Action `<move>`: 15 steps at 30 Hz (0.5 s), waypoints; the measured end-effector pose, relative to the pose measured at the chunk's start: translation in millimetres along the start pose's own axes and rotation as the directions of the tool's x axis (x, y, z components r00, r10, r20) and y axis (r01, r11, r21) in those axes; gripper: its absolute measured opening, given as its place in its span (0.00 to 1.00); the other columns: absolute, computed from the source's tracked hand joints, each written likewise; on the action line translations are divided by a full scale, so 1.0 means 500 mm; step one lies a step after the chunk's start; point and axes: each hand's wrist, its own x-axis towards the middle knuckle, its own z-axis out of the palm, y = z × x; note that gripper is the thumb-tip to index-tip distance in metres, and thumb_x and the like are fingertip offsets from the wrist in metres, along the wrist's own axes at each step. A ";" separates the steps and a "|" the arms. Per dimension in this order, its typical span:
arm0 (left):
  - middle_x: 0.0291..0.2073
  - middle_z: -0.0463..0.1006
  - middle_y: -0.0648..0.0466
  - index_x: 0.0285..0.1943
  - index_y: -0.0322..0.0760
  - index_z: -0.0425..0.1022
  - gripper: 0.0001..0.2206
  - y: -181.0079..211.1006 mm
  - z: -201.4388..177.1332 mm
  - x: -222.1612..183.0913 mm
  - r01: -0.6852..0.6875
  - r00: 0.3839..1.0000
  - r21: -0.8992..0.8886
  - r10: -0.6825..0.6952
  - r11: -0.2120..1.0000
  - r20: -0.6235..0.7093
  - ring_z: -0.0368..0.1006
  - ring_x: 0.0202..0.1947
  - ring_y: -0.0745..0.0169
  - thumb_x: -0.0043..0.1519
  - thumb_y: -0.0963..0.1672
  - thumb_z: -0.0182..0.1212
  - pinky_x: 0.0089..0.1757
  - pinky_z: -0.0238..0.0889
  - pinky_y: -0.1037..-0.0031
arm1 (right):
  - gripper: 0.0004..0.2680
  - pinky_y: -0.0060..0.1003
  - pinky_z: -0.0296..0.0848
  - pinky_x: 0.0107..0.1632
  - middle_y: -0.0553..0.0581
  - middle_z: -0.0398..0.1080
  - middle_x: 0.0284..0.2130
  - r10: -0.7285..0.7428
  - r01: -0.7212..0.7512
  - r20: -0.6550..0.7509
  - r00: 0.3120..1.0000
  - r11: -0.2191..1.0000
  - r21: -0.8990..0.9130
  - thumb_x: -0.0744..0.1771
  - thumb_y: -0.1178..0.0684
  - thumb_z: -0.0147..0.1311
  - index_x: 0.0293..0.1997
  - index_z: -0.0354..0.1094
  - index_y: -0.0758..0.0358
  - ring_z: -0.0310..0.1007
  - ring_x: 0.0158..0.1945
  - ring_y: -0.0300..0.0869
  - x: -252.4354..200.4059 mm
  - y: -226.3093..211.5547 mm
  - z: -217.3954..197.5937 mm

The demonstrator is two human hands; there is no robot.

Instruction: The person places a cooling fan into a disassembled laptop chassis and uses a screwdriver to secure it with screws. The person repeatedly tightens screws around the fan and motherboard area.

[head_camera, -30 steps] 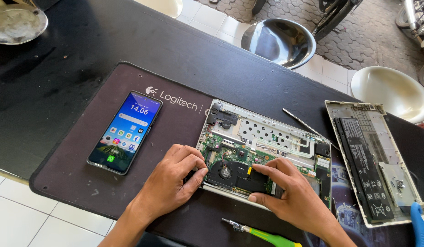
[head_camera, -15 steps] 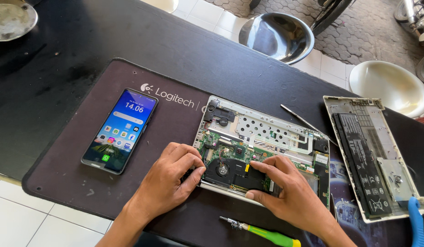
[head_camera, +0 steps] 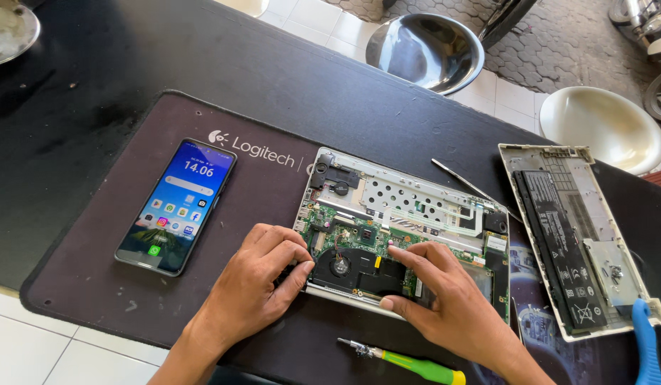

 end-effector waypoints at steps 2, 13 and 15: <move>0.36 0.77 0.54 0.34 0.41 0.75 0.03 0.004 -0.003 0.001 -0.002 1.000 0.008 0.002 1.000 -0.004 0.75 0.44 0.49 0.61 0.41 0.63 0.46 0.70 0.64 | 0.24 0.51 0.75 0.48 0.57 0.73 0.38 -0.006 0.006 -0.013 1.000 1.000 0.018 0.59 0.49 0.71 0.61 0.71 0.58 0.76 0.46 0.56 -0.008 0.012 -0.007; 0.35 0.77 0.54 0.37 0.42 0.78 0.00 0.011 0.000 0.009 -0.032 0.999 0.031 0.033 0.999 -0.010 0.76 0.42 0.49 0.60 0.42 0.64 0.45 0.71 0.64 | 0.16 0.52 0.76 0.50 0.59 0.76 0.37 0.085 -0.084 -0.053 0.995 0.996 0.032 0.59 0.55 0.69 0.51 0.78 0.56 0.79 0.45 0.57 -0.023 0.041 -0.072; 0.38 0.78 0.54 0.42 0.44 0.80 0.05 0.021 -0.001 0.017 -0.035 0.999 0.059 0.035 0.998 -0.001 0.76 0.42 0.50 0.59 0.43 0.65 0.44 0.71 0.64 | 0.16 0.53 0.75 0.51 0.58 0.75 0.37 0.056 -0.056 -0.001 0.998 0.998 0.036 0.59 0.54 0.70 0.51 0.77 0.58 0.78 0.46 0.57 -0.021 0.033 -0.066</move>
